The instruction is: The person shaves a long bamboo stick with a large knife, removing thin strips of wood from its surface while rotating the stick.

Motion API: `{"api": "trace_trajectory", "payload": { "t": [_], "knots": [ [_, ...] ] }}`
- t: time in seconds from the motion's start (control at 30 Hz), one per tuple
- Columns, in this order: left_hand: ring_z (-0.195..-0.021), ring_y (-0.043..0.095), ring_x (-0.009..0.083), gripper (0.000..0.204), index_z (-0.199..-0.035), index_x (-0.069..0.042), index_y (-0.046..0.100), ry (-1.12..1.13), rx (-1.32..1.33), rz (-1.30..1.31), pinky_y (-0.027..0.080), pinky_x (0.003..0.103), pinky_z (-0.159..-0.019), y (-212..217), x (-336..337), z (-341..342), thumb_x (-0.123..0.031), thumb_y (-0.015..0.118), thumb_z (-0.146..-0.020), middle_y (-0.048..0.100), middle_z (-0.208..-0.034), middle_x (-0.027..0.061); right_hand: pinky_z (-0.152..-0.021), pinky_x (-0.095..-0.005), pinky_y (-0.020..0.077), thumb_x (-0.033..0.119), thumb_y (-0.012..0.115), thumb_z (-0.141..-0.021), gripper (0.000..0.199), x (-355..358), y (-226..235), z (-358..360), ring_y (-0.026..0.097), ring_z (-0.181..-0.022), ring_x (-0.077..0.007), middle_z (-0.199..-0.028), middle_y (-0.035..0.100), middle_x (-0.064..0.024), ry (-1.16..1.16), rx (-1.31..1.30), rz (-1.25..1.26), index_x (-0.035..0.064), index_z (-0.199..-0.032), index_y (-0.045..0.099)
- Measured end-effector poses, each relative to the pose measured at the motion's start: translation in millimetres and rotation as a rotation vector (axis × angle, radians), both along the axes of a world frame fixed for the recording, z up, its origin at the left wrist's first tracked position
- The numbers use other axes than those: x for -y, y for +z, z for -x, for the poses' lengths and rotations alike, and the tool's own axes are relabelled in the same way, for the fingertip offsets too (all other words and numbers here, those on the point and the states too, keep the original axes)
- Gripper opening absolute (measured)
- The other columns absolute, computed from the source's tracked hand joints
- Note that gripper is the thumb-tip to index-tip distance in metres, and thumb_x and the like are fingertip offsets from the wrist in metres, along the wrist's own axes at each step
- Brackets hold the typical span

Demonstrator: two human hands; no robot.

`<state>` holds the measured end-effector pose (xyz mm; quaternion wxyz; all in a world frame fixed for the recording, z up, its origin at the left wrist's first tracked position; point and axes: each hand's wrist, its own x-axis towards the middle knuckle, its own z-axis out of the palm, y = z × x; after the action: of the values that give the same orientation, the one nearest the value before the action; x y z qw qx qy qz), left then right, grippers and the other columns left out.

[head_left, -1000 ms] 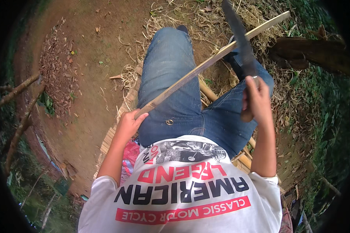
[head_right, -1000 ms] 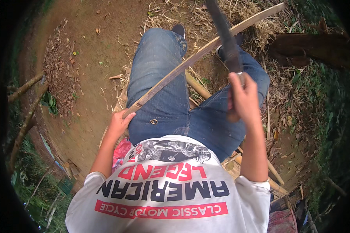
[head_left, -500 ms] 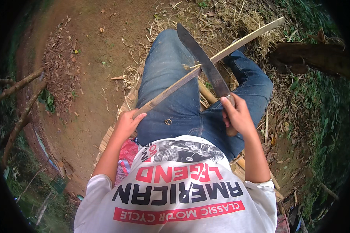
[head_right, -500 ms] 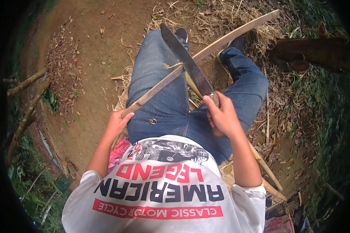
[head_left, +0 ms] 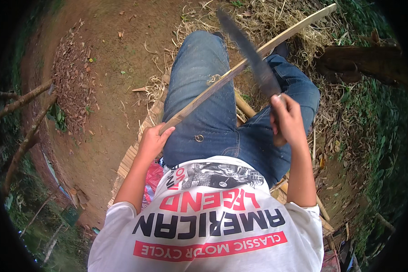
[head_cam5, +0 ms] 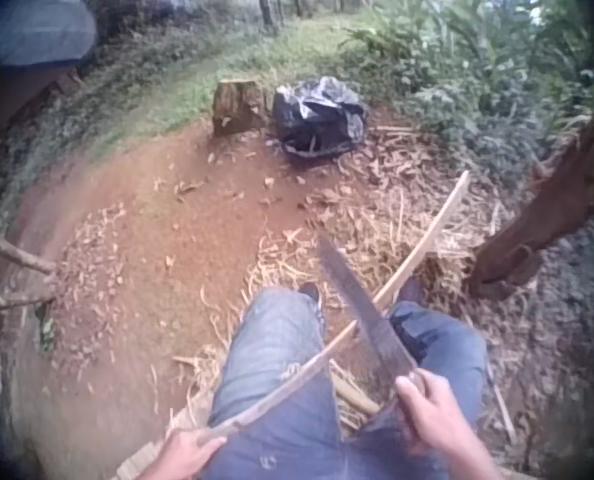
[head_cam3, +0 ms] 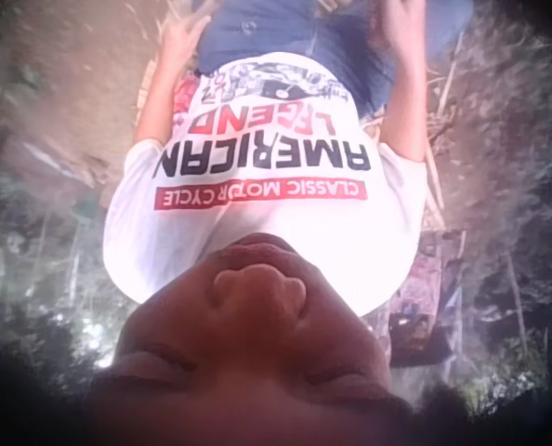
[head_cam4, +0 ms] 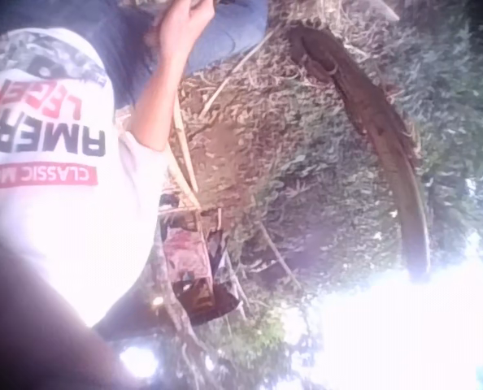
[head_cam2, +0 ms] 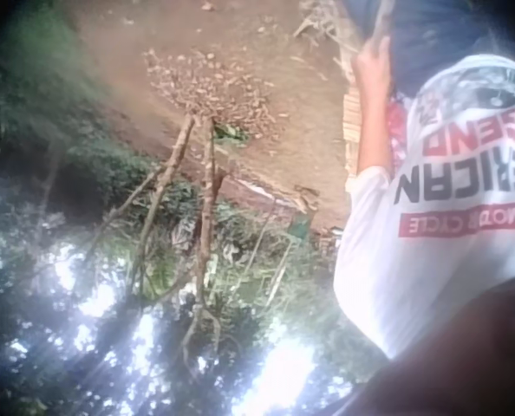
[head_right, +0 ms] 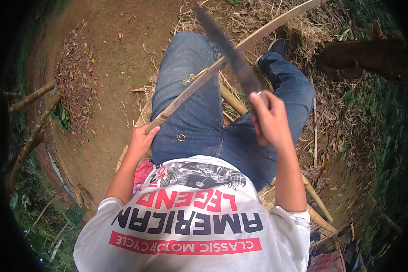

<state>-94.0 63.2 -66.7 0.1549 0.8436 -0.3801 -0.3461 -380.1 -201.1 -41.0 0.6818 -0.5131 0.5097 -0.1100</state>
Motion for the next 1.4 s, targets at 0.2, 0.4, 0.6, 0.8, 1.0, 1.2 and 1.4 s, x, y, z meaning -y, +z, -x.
{"api": "trace_trajectory", "payload": {
  "t": [0.2,0.4,0.6,0.8,1.0,1.2,1.4],
  "knots": [
    [-0.08,0.067,0.0423,0.052,-0.101,0.009,0.068,0.0,0.012,0.033,0.052,0.042,-0.071,2.7,0.1,-0.8,-0.042,0.067,-0.09,0.067,-0.083,0.0282,-0.04,-0.0266,0.0385,0.032,0.06,-0.097,0.033,-35.5,3.0,-12.1,0.049,-0.043,-0.0096,-0.056,0.05,-0.0001,0.202,-0.011,-0.136,0.002,-0.087,0.054],
    [-0.08,0.067,0.0425,0.048,-0.098,0.007,0.068,0.059,-0.03,0.057,0.051,0.042,-0.069,6.9,10.3,8.3,-0.04,0.067,-0.09,0.066,-0.083,0.0282,-0.036,-0.0242,0.0342,0.031,0.059,-0.098,0.033,-14.2,-4.5,-16.8,0.045,-0.04,-0.007,-0.055,0.05,0.0003,-0.078,0.063,0.022,0.0058,-0.078,0.05],
    [-0.078,0.066,0.0433,0.047,-0.098,0.008,0.068,0.041,-0.013,0.088,0.051,0.043,-0.068,0.0,3.5,5.3,-0.038,0.067,-0.09,0.065,-0.08,0.0289,-0.067,-0.0375,0.0483,0.035,0.068,-0.09,0.041,-49.2,3.7,-24.4,0.061,-0.071,-0.019,-0.069,0.058,-0.0162,0.5,-0.035,-0.001,-0.0057,-0.094,0.062],
    [-0.069,0.069,0.0327,0.033,-0.101,0.004,0.068,0.013,0.14,0.031,0.051,0.037,-0.063,-1.8,2.5,12.0,-0.028,0.068,-0.092,0.068,-0.078,0.0237,-0.037,-0.0242,0.0333,0.029,0.06,-0.097,0.03,-21.6,-1.1,-23.8,0.043,-0.04,-0.0061,-0.054,0.048,0.0011,-0.066,0.027,0.046,0.0046,-0.081,0.054],
    [-0.069,0.069,0.0345,0.032,-0.101,0.004,0.069,0.035,0.181,0.08,0.051,0.038,-0.062,-9.4,-1.7,13.3,-0.027,0.068,-0.091,0.068,-0.076,0.023,-0.037,-0.0267,0.0346,0.029,0.063,-0.096,0.029,-24.0,-2.4,-37.7,0.043,-0.04,-0.007,-0.053,0.048,0.0022,0.022,-0.058,-0.003,0.0014,-0.088,0.058],
    [-0.077,0.067,0.0436,0.051,-0.099,0.01,0.068,0.065,0.099,0.1,0.053,0.044,-0.068,-5.9,5.3,10.4,-0.041,0.069,-0.088,0.066,-0.08,0.0299,-0.037,-0.0262,0.0337,0.03,0.063,-0.096,0.037,10.0,-5.9,-28.0,0.043,-0.039,-0.0069,-0.051,0.048,0.0016,0.116,-0.055,0.074,0.0035,-0.072,0.052],
    [-0.079,0.067,0.043,0.049,-0.099,0.009,0.067,0.088,0.007,0.079,0.052,0.043,-0.068,-3.0,6.0,7.2,-0.04,0.067,-0.09,0.066,-0.083,0.0284,-0.04,-0.0264,0.0363,0.032,0.065,-0.095,0.031,-43.9,-25.0,-50.0,0.045,-0.043,-0.0072,-0.056,0.05,0.0019,0.353,-0.011,0.218,0.0023,-0.088,0.059]
  ]
}}
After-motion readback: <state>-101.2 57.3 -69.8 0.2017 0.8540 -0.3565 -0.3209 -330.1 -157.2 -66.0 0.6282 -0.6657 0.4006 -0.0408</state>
